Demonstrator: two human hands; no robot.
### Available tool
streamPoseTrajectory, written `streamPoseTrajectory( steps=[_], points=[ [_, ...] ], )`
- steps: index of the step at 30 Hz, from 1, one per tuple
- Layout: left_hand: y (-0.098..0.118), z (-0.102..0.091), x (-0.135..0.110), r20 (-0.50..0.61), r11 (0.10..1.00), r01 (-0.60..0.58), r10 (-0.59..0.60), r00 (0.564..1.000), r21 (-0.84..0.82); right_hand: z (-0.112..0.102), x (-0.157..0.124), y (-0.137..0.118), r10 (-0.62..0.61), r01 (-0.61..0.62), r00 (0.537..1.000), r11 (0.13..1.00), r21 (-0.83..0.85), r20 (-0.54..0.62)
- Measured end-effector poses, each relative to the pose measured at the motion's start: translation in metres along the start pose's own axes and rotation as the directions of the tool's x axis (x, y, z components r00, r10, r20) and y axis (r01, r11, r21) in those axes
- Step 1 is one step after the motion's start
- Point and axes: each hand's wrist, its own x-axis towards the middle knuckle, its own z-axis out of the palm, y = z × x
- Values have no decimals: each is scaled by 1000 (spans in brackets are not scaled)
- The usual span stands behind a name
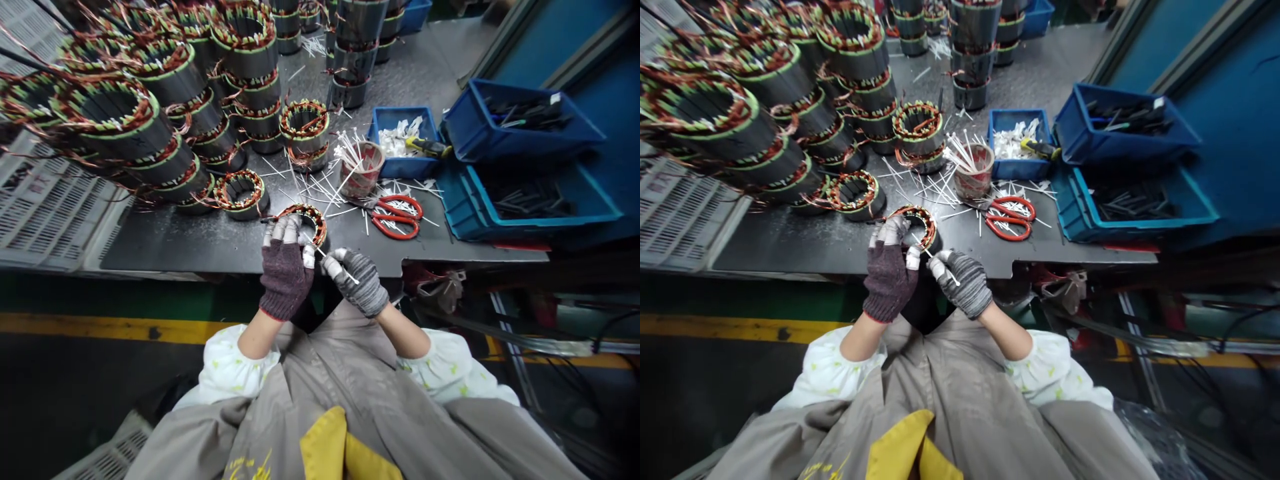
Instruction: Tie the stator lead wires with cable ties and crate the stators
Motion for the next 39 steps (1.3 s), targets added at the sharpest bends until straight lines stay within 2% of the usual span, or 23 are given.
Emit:
streamPoseTrajectory(
  steps=[5,7,9,11,15,18,22,26,28,30,34,36,38,39],
  points=[
    [2,2,2,-3,999,10,-10,1000,47,14,8,0,32,-37,991,999,-34,-128],
    [0,2,2,-21,999,12,-11,1000,30,14,9,-2,11,-12,995,1000,-10,-96],
    [-2,1,2,-36,1000,13,-13,999,18,6,5,-2,-24,24,999,1000,-3,-25],
    [-3,0,2,-35,1000,18,-17,999,25,-3,-3,-2,-33,33,999,998,-47,-3],
    [3,-2,7,14,998,26,-27,1000,62,-7,-10,3,-72,52,990,986,-160,-123],
    [8,-2,8,-8,995,84,-84,996,52,0,-6,7,-77,56,988,986,-156,-135],
    [8,-2,10,-68,984,168,-172,983,-64,-3,0,11,-65,69,992,997,28,-109],
    [6,-4,15,-31,989,108,-112,993,-103,-22,7,12,-259,256,965,916,309,-31],
    [5,-5,17,-26,993,74,-76,997,-93,-30,12,12,-311,286,950,864,413,-8],
    [4,-5,18,-31,995,62,-65,997,-79,-35,16,12,-312,245,949,829,502,53],
    [2,-4,16,-24,995,76,-78,997,-71,-44,18,21,-217,21,946,783,621,241],
    [0,-3,16,-20,993,79,-82,996,-92,-48,20,27,-168,18,961,831,557,220],
    [0,-2,16,-38,989,72,-77,996,-130,-49,26,31,-228,146,958,911,386,175],
    [0,-2,16,-53,986,71,-80,995,-149,-47,31,32,-297,238,938,926,292,179]
  ],
)
